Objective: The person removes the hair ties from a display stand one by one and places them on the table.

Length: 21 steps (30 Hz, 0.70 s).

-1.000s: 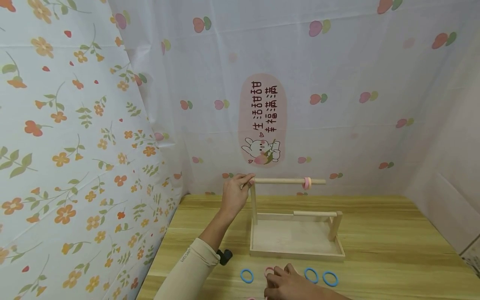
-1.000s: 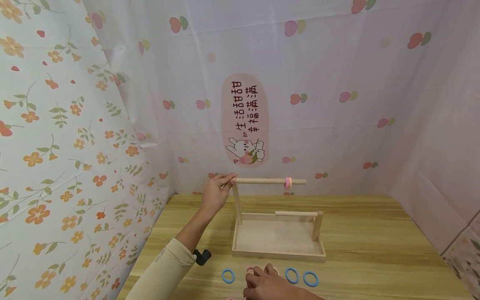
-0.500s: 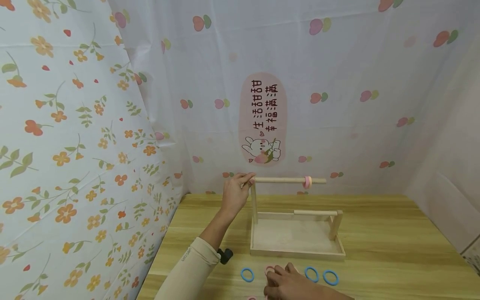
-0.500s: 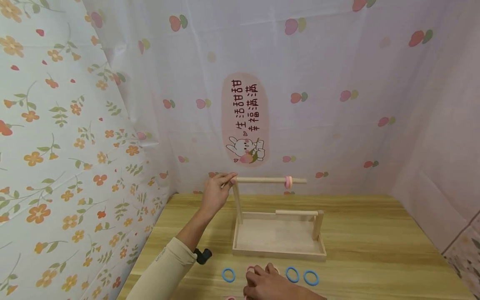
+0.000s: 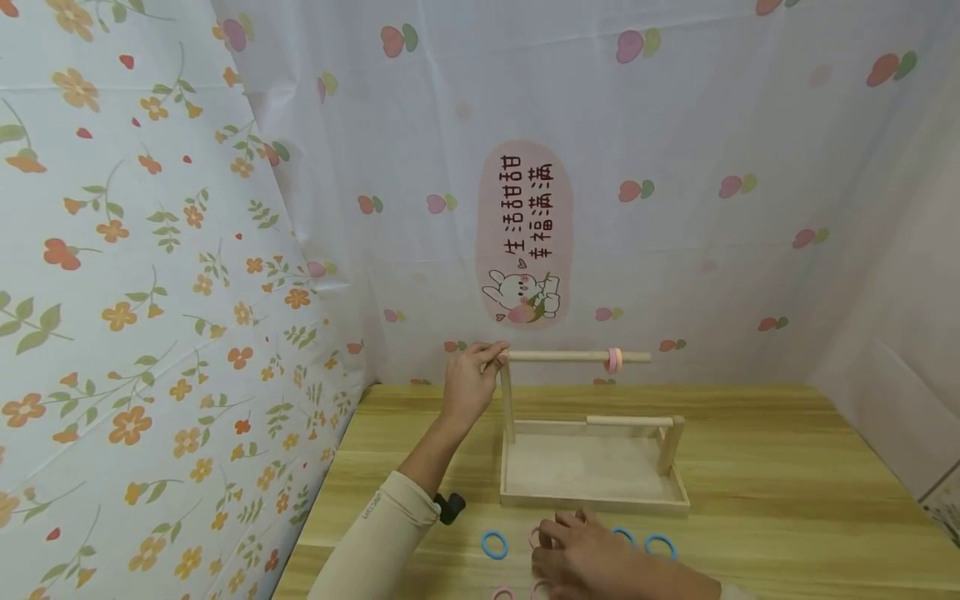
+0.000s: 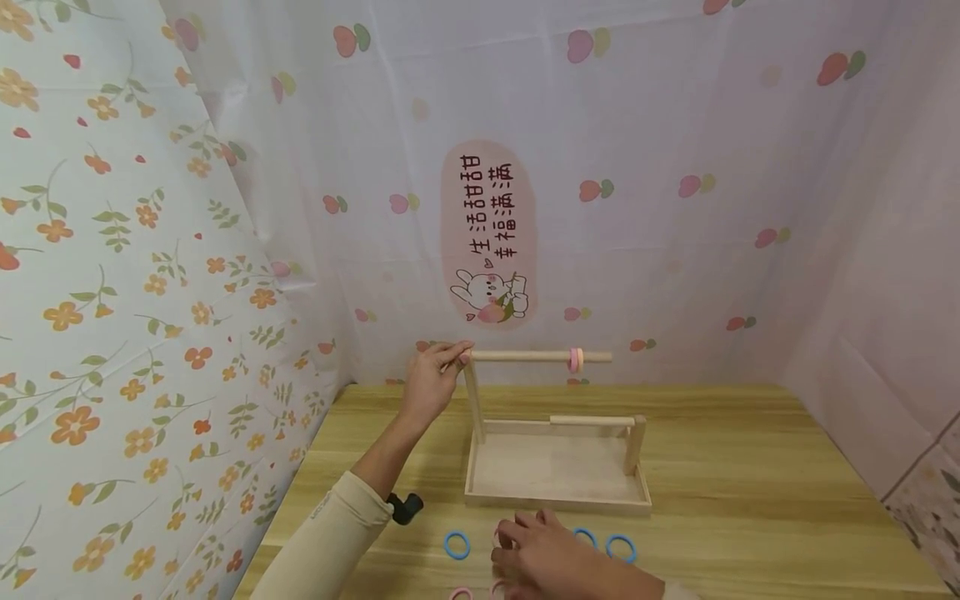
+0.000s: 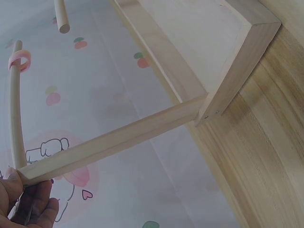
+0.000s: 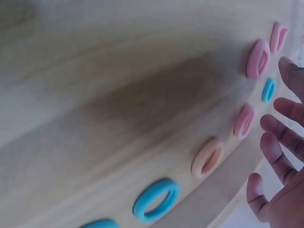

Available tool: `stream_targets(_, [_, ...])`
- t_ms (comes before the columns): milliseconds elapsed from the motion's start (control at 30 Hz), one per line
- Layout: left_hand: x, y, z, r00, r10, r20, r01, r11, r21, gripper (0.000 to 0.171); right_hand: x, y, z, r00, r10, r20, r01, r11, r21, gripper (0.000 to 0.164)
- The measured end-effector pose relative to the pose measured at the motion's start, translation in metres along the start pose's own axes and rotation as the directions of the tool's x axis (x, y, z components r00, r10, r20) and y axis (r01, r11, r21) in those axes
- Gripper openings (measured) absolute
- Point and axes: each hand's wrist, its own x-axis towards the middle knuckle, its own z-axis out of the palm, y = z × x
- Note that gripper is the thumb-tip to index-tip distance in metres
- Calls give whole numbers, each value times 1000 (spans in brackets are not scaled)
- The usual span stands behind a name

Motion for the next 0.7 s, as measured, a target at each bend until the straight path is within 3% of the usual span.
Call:
stream_targets(167, [1,0,-1,1000,4,-5,-4,1000,1,28,-2,8,-14,999,39,23,-39,999,-1,40])
stream_targets(300, [0,0,-1,1000,3,-1,-3,1000,-1,29,-3,15,-25,998,57,-15,-58,997,-50,43])
stream_targets(533, [0,0,-1,1000,4,0,-4,1000,4,28,-6,32,-48,993,115,-9,-115,990,-75,38])
stream_targets(700, [1,0,-2,1000,8,9,-8,1000,14,29,-6,45,-65,987,119,-112,-132,985,-116,32])
